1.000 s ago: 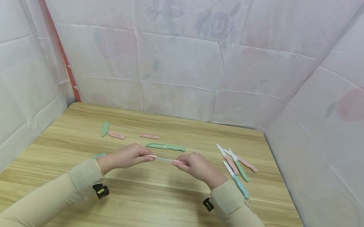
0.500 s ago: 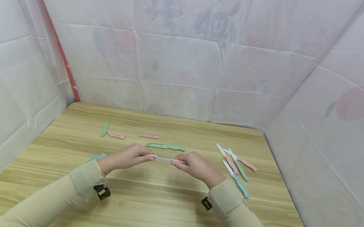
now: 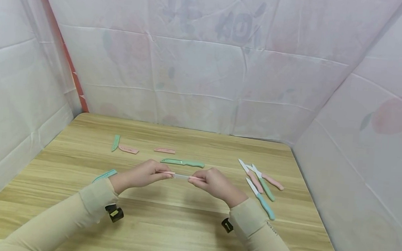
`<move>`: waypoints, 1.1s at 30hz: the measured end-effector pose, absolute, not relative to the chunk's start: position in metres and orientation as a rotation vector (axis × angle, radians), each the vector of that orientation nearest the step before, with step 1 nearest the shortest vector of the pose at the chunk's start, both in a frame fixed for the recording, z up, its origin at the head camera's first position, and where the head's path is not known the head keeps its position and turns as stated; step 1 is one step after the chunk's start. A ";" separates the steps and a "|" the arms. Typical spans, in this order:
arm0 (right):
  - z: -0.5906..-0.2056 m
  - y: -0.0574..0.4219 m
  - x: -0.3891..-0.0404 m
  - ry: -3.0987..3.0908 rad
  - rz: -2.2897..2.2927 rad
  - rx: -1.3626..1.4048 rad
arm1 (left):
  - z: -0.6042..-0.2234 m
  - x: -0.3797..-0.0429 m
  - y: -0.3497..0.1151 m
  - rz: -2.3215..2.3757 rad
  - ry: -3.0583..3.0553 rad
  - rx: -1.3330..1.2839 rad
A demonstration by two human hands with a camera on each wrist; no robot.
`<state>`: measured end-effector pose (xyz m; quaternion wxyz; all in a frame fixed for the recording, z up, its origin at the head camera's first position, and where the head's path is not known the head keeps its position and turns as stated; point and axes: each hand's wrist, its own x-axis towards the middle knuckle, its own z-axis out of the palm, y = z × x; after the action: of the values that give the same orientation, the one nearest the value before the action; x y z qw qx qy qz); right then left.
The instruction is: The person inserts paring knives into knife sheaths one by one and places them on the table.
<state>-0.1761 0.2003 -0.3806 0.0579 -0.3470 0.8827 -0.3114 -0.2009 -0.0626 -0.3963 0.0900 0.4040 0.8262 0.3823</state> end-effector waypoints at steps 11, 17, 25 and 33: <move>-0.380 0.199 -0.178 2.665 -0.937 -1.030 | -0.400 -0.202 -0.062 1.178 2.439 1.177; -0.381 0.198 -0.179 2.667 -0.917 -1.030 | -0.401 -0.202 -0.061 1.183 2.438 1.167; -0.381 0.197 -0.181 2.653 -0.923 -1.024 | -0.401 -0.202 -0.061 1.180 2.444 1.159; -0.381 0.196 -0.182 2.648 -0.915 -1.020 | -0.400 -0.200 -0.060 1.170 2.454 1.161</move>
<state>-0.1815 0.1957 -0.3809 0.0801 -0.3410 0.8853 -0.3058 -0.2003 -0.0598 -0.3998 0.0924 0.3909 0.8266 0.3942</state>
